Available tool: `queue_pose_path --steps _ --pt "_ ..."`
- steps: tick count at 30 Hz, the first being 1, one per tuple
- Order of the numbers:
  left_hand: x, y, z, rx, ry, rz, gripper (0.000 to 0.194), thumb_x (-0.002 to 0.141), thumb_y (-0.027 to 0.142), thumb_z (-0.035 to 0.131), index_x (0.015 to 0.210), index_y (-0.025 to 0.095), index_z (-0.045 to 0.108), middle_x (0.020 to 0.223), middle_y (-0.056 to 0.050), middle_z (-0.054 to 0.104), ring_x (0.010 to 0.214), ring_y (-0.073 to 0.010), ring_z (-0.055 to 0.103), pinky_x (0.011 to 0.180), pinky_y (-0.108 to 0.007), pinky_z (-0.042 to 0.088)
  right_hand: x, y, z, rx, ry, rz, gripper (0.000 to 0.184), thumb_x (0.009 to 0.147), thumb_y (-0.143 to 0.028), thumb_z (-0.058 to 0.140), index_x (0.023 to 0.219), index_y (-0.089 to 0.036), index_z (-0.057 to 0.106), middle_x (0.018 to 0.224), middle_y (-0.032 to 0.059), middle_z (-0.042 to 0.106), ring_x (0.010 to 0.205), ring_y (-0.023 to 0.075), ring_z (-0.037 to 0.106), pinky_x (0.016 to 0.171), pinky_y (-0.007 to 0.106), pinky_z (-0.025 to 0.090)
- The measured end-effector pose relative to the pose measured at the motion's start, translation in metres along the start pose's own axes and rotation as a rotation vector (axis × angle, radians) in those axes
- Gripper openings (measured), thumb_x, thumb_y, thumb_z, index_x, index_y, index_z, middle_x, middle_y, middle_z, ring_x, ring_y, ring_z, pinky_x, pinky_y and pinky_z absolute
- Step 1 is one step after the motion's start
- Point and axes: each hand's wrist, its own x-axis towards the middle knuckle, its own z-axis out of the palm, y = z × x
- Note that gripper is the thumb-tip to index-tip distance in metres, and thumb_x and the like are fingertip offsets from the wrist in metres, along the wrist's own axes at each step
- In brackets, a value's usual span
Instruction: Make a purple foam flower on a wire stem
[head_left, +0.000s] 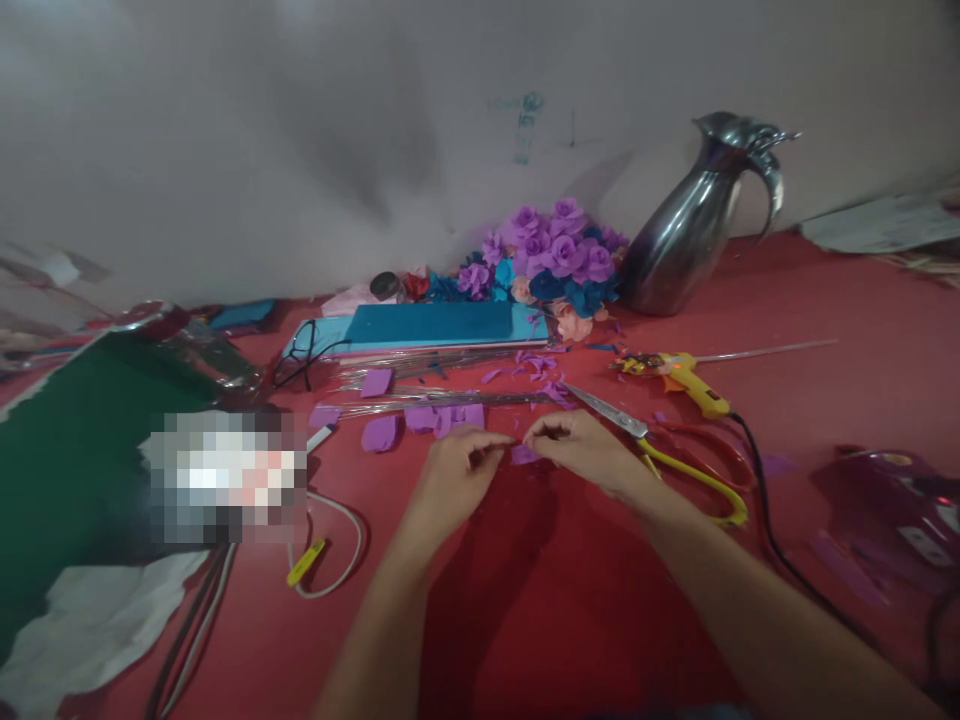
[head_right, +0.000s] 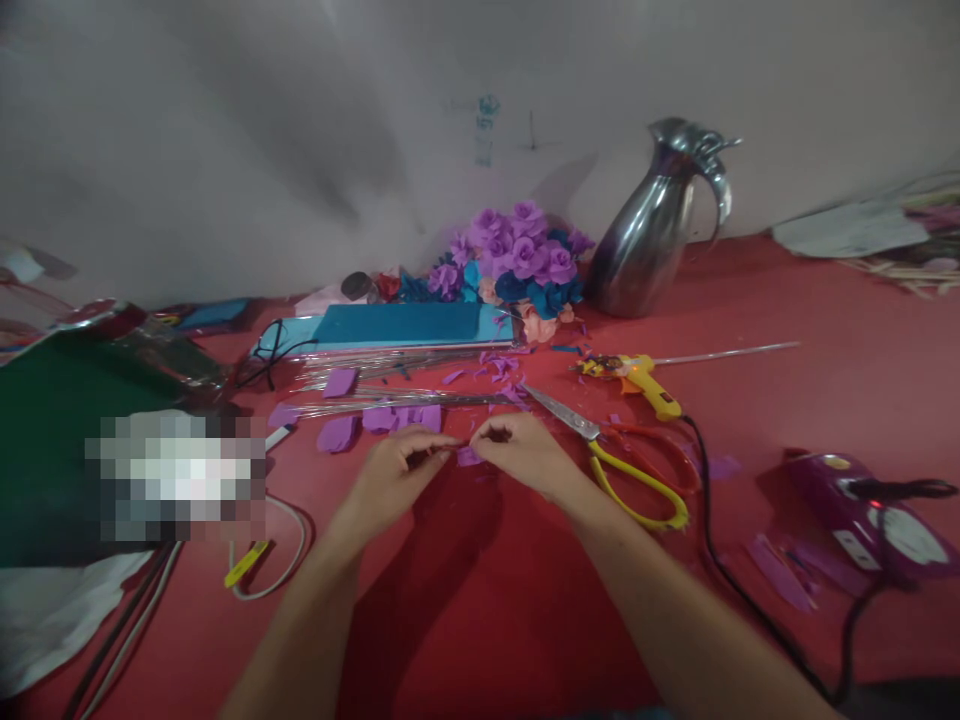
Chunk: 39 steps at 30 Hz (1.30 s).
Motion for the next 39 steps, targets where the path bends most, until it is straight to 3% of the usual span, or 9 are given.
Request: queue_pose_path --steps 13,15,18,21,24,27,30,34,39 --pt "0.0 0.005 0.005 -0.036 -0.025 -0.025 0.016 0.075 0.018 0.057 0.072 0.021 0.073 0.072 -0.003 0.069 0.068 -0.0161 0.058 0.066 -0.027 0.04 -0.002 -0.004 0.003 -0.008 -0.014 -0.052 0.009 0.067 -0.027 0.06 0.066 -0.02 0.066 0.062 -0.0024 0.061 0.057 0.0127 0.05 0.058 0.026 0.038" --pt "0.0 0.006 0.007 -0.196 0.036 -0.121 0.013 0.074 0.02 0.06 0.071 0.02 0.073 0.073 -0.002 0.069 0.069 -0.0157 0.058 0.067 -0.027 0.041 -0.003 -0.005 0.002 0.097 0.079 -0.045 0.014 0.071 -0.034 0.059 0.074 -0.021 0.065 0.068 -0.0014 0.062 0.057 0.0125 0.05 0.055 0.026 0.037" --pt "0.001 0.01 0.013 -0.667 0.174 -0.32 0.011 0.071 0.028 0.068 0.076 0.018 0.072 0.074 -0.002 0.07 0.069 -0.0141 0.059 0.069 -0.026 0.043 -0.004 -0.006 0.002 0.274 0.232 -0.014 0.02 0.078 -0.04 0.053 0.081 -0.023 0.063 0.083 0.002 0.065 0.059 0.0127 0.053 0.048 0.024 0.032" --pt "0.002 0.013 0.022 -1.055 0.257 -0.426 0.018 0.061 0.028 0.078 0.07 0.016 0.071 0.066 0.0 0.068 0.062 -0.0117 0.059 0.065 -0.024 0.045 -0.006 -0.004 0.012 0.32 0.142 0.016 0.014 0.075 -0.035 0.056 0.08 -0.022 0.061 0.084 0.003 0.066 0.057 0.012 0.053 0.045 0.023 0.03" --pt "0.003 0.014 0.032 -1.213 0.274 -0.459 0.021 0.055 0.027 0.082 0.068 0.015 0.069 0.063 0.0 0.067 0.061 -0.012 0.06 0.061 -0.024 0.046 -0.008 0.001 0.03 0.319 -0.011 -0.015 0.02 0.07 -0.033 0.065 0.086 -0.021 0.063 0.083 0.0025 0.066 0.061 0.0129 0.056 0.052 0.025 0.042" --pt "0.002 0.014 0.038 -1.257 0.304 -0.477 0.024 0.055 0.028 0.083 0.07 0.015 0.069 0.065 0.0 0.068 0.06 -0.0127 0.061 0.053 -0.023 0.045 -0.009 0.006 0.044 0.345 -0.052 -0.069 0.026 0.071 -0.036 0.068 0.091 -0.021 0.064 0.086 0.0027 0.066 0.066 0.0139 0.058 0.059 0.027 0.047" --pt "0.001 0.016 0.039 -1.273 0.273 -0.491 0.023 0.056 0.03 0.081 0.07 0.015 0.069 0.064 -0.001 0.068 0.056 -0.0136 0.06 0.045 -0.023 0.041 -0.01 0.007 0.047 0.322 -0.015 -0.058 0.021 0.074 -0.038 0.066 0.085 -0.02 0.063 0.076 -0.0001 0.064 0.059 0.0119 0.055 0.054 0.025 0.044" --pt "0.001 0.017 0.034 -1.243 0.23 -0.498 0.017 0.055 0.024 0.081 0.065 0.014 0.071 0.061 -0.002 0.068 0.058 -0.0125 0.06 0.057 -0.024 0.046 -0.011 0.005 0.04 0.225 0.012 -0.032 0.015 0.077 -0.036 0.06 0.074 -0.021 0.061 0.063 -0.0037 0.057 0.051 0.0102 0.048 0.052 0.025 0.038" --pt "0.001 0.014 0.03 -1.122 0.246 -0.506 0.015 0.057 0.022 0.079 0.068 0.015 0.073 0.068 -0.003 0.07 0.066 -0.0131 0.062 0.068 -0.025 0.046 -0.01 0.001 0.031 0.185 0.002 -0.087 0.009 0.074 -0.029 0.059 0.074 -0.021 0.063 0.075 -0.0008 0.064 0.071 0.0154 0.057 0.071 0.029 0.043"
